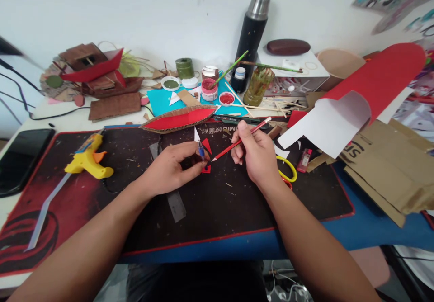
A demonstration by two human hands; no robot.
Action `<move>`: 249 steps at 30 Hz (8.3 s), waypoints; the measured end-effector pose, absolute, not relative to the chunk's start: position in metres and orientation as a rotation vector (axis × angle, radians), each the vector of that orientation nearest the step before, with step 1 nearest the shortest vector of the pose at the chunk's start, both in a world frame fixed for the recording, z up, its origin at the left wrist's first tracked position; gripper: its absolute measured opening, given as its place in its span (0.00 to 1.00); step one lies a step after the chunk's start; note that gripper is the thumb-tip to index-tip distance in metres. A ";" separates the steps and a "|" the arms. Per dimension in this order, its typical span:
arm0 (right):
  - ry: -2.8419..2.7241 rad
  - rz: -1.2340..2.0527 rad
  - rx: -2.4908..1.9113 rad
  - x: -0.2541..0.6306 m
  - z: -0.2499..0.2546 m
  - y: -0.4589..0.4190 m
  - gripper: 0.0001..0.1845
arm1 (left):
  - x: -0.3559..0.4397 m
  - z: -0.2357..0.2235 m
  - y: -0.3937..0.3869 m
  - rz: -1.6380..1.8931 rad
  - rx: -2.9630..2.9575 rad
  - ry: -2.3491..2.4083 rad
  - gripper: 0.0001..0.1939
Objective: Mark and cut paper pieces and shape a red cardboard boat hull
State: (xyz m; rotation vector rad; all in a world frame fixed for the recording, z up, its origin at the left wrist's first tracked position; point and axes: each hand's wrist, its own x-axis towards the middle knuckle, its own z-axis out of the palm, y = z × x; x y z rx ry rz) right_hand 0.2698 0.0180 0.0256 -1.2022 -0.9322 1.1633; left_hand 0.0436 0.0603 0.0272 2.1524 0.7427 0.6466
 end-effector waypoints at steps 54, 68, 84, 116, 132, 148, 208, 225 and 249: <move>-1.128 1.247 -1.433 0.272 0.008 -0.018 0.16 | 0.033 0.015 0.001 0.785 2.582 0.895 0.13; -1.233 1.194 -1.474 0.271 0.019 -0.014 0.12 | 0.043 0.023 -0.010 0.761 2.669 1.018 0.12; -1.327 1.180 -1.489 0.273 0.021 -0.012 0.09 | 0.041 0.021 -0.012 0.667 2.637 1.061 0.13; -1.305 1.226 -1.497 0.274 0.027 -0.009 0.09 | 0.039 0.020 -0.013 0.622 2.628 1.067 0.13; -1.274 1.235 -1.484 0.272 0.025 -0.009 0.12 | 0.042 0.020 -0.012 0.657 2.682 1.080 0.12; -1.264 1.278 -1.457 0.272 0.022 -0.013 0.13 | 0.048 0.027 -0.004 0.746 2.731 1.054 0.14; -1.457 0.885 -1.349 0.264 0.008 -0.051 0.11 | 0.051 0.012 -0.003 0.771 2.602 1.200 0.11; -1.503 0.900 -1.353 0.265 0.010 -0.050 0.12 | 0.052 0.013 -0.003 0.755 2.578 1.210 0.10; -1.304 1.063 -1.314 0.267 0.003 -0.053 0.12 | 0.044 0.029 0.000 0.830 2.161 1.373 0.09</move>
